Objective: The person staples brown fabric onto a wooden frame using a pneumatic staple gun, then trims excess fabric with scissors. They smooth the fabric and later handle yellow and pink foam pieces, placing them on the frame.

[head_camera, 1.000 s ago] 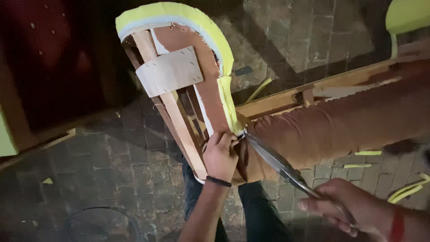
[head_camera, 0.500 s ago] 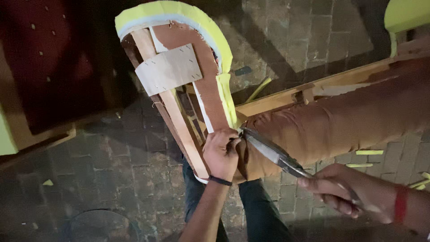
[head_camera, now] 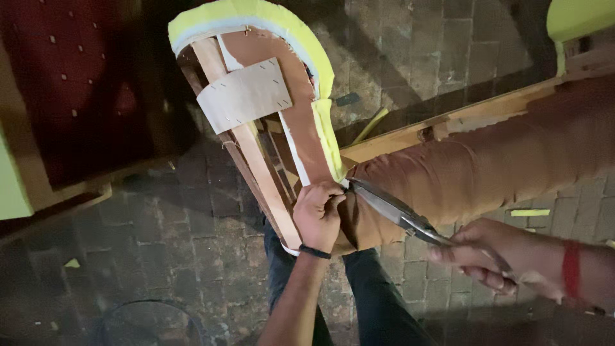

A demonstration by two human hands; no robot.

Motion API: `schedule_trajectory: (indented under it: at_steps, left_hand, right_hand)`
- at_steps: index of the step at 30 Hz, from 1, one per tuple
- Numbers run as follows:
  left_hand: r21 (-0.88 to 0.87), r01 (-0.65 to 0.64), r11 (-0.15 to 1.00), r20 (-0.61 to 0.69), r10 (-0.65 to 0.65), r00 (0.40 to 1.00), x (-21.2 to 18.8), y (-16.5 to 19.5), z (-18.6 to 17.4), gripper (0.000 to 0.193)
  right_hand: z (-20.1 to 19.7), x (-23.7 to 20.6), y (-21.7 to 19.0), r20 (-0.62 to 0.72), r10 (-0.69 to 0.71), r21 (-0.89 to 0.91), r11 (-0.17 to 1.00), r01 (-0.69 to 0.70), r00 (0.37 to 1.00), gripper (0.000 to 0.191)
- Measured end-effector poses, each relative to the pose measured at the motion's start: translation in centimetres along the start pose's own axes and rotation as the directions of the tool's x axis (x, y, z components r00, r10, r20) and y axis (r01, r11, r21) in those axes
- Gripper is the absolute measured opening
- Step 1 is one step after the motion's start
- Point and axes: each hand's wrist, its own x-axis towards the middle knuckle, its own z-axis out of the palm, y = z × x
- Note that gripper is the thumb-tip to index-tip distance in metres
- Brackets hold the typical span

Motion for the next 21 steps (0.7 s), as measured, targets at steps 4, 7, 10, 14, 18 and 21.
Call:
schedule_trajectory:
  at_steps: [4, 7, 10, 14, 18, 21]
  left_hand:
    - [-0.024, 0.002, 1.0, -0.016, -0.003, 1.0, -0.3, 0.0, 0.7, 0.017]
    - [0.006, -0.003, 1.0, 0.031, 0.003, 1.0, -0.7, -0.7, 1.0, 0.015]
    - [0.017, -0.029, 0.999, 0.029, 0.028, 0.999, -0.8, -1.9, 0.9, 0.015]
    - [-0.241, 0.269, 0.932, 0.028, -0.27, 0.962, 0.2, -2.7, 0.7, 0.013]
    - [-0.17, 0.502, 0.848, 0.11, -0.49, 0.865, 2.0, -1.9, 0.1, 0.018]
    - [0.203, 0.023, 0.979, 0.201, -0.065, 0.977, 2.8, -1.2, -1.0, 0.042]
  right_hand:
    - [-0.4, 0.2, 0.3, 0.018, -0.087, 0.06, 0.995, 0.086, 0.996, 0.067]
    - [-0.2, 0.6, 0.5, -0.008, -0.045, 0.062, 0.997, 0.045, 0.999, 0.056]
    - [0.3, 1.0, 0.8, -0.021, -0.073, -0.08, 0.994, 0.071, 0.997, 0.047]
    - [0.8, 1.6, 1.8, -0.055, -0.079, -0.01, 0.997, 0.078, 0.995, 0.047]
    - [1.1, 2.9, 4.4, -0.127, -0.161, 0.202, 0.962, 0.184, 0.979, 0.048]
    - [1.9, 4.8, 6.5, -0.173, -0.228, 0.288, 0.918, 0.271, 0.958, 0.049]
